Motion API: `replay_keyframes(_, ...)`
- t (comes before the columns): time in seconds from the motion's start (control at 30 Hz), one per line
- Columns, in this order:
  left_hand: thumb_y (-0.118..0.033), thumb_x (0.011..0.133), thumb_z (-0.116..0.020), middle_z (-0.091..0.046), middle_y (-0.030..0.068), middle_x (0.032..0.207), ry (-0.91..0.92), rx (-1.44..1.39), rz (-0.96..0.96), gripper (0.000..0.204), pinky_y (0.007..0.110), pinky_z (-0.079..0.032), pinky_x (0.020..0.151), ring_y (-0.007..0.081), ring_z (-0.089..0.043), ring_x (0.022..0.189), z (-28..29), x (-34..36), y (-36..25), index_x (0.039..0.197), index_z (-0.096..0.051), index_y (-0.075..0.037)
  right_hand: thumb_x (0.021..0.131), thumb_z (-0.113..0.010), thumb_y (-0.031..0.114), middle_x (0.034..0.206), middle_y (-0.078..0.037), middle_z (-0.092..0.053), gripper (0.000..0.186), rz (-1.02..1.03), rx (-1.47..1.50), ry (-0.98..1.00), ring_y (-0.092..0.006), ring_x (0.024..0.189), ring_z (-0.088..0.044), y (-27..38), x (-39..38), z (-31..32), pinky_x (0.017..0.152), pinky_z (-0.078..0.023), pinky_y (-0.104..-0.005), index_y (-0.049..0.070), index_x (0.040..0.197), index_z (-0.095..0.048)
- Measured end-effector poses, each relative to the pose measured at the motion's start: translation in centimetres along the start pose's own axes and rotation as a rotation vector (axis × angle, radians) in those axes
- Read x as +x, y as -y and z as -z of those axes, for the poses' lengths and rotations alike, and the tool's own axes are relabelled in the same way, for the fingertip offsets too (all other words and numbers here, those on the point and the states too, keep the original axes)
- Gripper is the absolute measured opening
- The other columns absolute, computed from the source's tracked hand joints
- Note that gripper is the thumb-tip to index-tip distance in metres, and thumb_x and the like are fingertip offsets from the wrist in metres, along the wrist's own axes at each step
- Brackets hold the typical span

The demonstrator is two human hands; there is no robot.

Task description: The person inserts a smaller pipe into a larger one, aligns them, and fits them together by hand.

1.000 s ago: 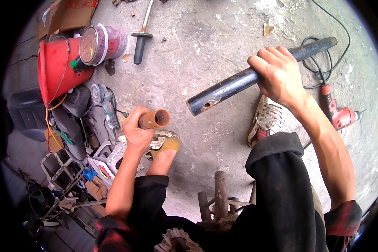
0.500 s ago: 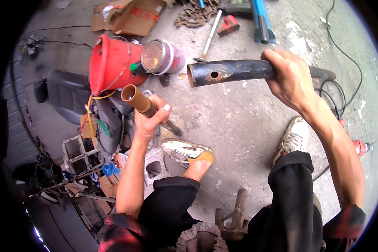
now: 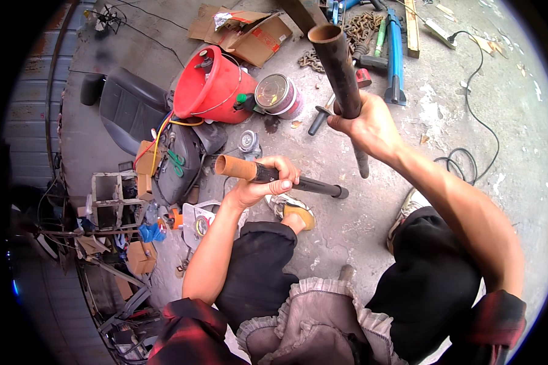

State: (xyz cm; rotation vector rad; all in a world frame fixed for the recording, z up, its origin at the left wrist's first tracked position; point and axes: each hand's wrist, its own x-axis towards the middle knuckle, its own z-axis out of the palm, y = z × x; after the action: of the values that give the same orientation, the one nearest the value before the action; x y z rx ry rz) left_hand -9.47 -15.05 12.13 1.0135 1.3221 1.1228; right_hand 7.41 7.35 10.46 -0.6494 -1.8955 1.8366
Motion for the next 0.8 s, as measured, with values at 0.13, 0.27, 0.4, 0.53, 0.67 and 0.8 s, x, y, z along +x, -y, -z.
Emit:
replay_keyframes(0.13,-0.023,0.088,-0.078,-0.062,0.0017,0.089,-0.016,0.022,0.053,0.028,0.029,-0.045,0.075,0.0106,-0.055,0.085,-1.1,-0.2,-0.4,0.083,-0.056,-0.007,0.079,-0.076,0.019,0.074,-0.004,-0.062,0.022,-0.072,-0.198,0.073,-0.0143,0.072,-0.059,-3.3,-1.7,0.4,0.069,-0.049,-0.0331,0.004,0.083,-0.06)
replay_keyframes(0.27,-0.03,0.087,-0.079,-0.062,-0.0017,0.09,-0.222,0.075,0.06,0.028,0.027,-0.045,0.073,0.0084,-0.055,0.084,-2.5,-1.4,-0.4,0.088,-0.06,-0.009,0.079,-0.075,0.021,0.072,-0.007,-0.064,0.024,-0.139,-0.234,0.055,-0.0181,0.07,-0.061,-4.0,-2.4,0.4,0.069,-0.05,-0.0366,0.002,0.082,-0.061)
replay_keyframes(0.4,-0.032,0.089,-0.077,-0.062,-0.0006,0.084,-0.41,0.13,0.029,0.029,0.028,-0.044,0.076,0.0104,-0.057,0.085,-3.0,-0.5,1.2,0.087,-0.061,-0.008,0.077,-0.077,0.023,0.076,-0.01,-0.067,0.027,-0.206,-0.22,-0.054,-0.0193,0.072,-0.064,-4.0,-2.7,0.1,0.072,-0.051,-0.0368,0.001,0.087,-0.063)
replay_keyframes(0.53,-0.03,0.087,-0.079,-0.058,-0.0047,0.076,-0.532,0.194,-0.058,0.028,0.025,-0.042,0.065,0.0068,-0.053,0.071,-5.3,1.4,1.7,0.084,-0.061,-0.008,0.079,-0.079,0.035,0.079,-0.013,-0.068,0.038,-0.173,-0.28,-0.093,-0.0235,0.075,-0.066,-3.3,-4.7,0.1,0.073,-0.052,-0.0399,0.002,0.094,-0.065)
replay_keyframes(0.67,-0.034,0.086,-0.08,-0.056,-0.0026,0.069,-0.56,0.254,-0.182,0.038,0.027,-0.041,0.062,0.0087,-0.051,0.067,-8.5,-0.7,-3.6,0.08,-0.058,-0.004,0.081,-0.077,0.038,0.079,-0.011,-0.063,0.042,-0.042,-0.207,-0.135,-0.0217,0.077,-0.06,3.0,-7.4,-2.6,0.075,-0.049,-0.0391,0.002,0.095,-0.061)
replay_keyframes(0.8,-0.03,0.086,-0.08,-0.057,-0.0004,0.067,-0.539,0.197,-0.244,0.036,0.028,-0.043,0.059,0.0108,-0.054,0.062,-9.6,-1.5,-4.7,0.078,-0.056,-0.004,0.082,-0.077,0.032,0.077,-0.005,-0.06,0.037,-0.047,-0.09,-0.161,-0.0158,0.073,-0.056,5.7,-10.7,-2.6,0.069,-0.047,-0.0342,0.002,0.09,-0.058)
